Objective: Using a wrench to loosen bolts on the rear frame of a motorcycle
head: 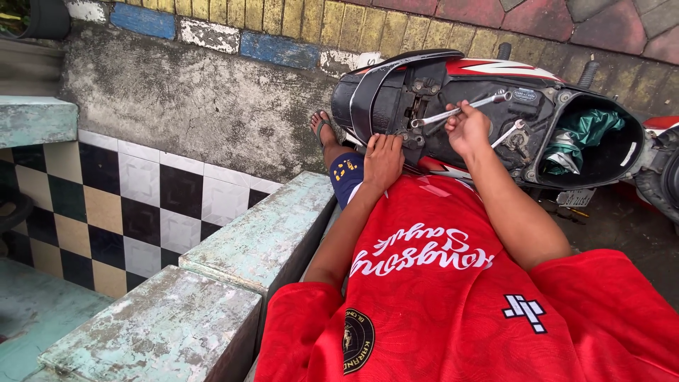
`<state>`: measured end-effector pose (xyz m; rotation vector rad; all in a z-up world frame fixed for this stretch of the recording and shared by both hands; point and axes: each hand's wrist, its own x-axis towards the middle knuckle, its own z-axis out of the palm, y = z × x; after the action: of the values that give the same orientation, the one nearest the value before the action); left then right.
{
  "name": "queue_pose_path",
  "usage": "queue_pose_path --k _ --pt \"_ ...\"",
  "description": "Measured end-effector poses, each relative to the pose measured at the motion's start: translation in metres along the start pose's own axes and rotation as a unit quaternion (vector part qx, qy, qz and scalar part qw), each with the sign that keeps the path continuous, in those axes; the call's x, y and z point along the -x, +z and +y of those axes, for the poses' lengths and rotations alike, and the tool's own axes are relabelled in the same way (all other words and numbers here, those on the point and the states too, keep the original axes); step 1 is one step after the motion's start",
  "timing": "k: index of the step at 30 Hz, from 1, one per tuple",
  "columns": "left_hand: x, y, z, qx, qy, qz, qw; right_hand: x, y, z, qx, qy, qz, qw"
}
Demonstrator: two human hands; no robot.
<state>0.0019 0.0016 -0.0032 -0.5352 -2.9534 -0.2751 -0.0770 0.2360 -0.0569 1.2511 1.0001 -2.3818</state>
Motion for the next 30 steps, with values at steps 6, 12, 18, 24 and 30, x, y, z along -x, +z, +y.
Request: queue_pose_path --k 6,12,18,24,30 --pt "-0.004 -0.018 0.003 0.0 -0.005 -0.002 1.0 0.009 -0.03 0.041 0.025 0.039 0.017 0.999" --pt "-0.004 -0.016 0.001 -0.002 -0.001 0.012 1.0 0.004 -0.032 0.052 -0.008 0.038 -0.005 0.999" --pt "-0.004 -0.016 0.002 0.003 -0.002 0.014 1.0 0.022 -0.027 0.042 0.025 -0.032 -0.027 0.999" --pt "-0.007 -0.021 0.002 -0.003 -0.003 0.004 1.0 0.025 -0.018 0.045 0.046 -0.05 -0.061 0.996" --pt "-0.005 -0.016 0.003 -0.006 -0.009 -0.008 1.0 0.007 -0.017 0.037 0.064 -0.061 -0.064 0.994"
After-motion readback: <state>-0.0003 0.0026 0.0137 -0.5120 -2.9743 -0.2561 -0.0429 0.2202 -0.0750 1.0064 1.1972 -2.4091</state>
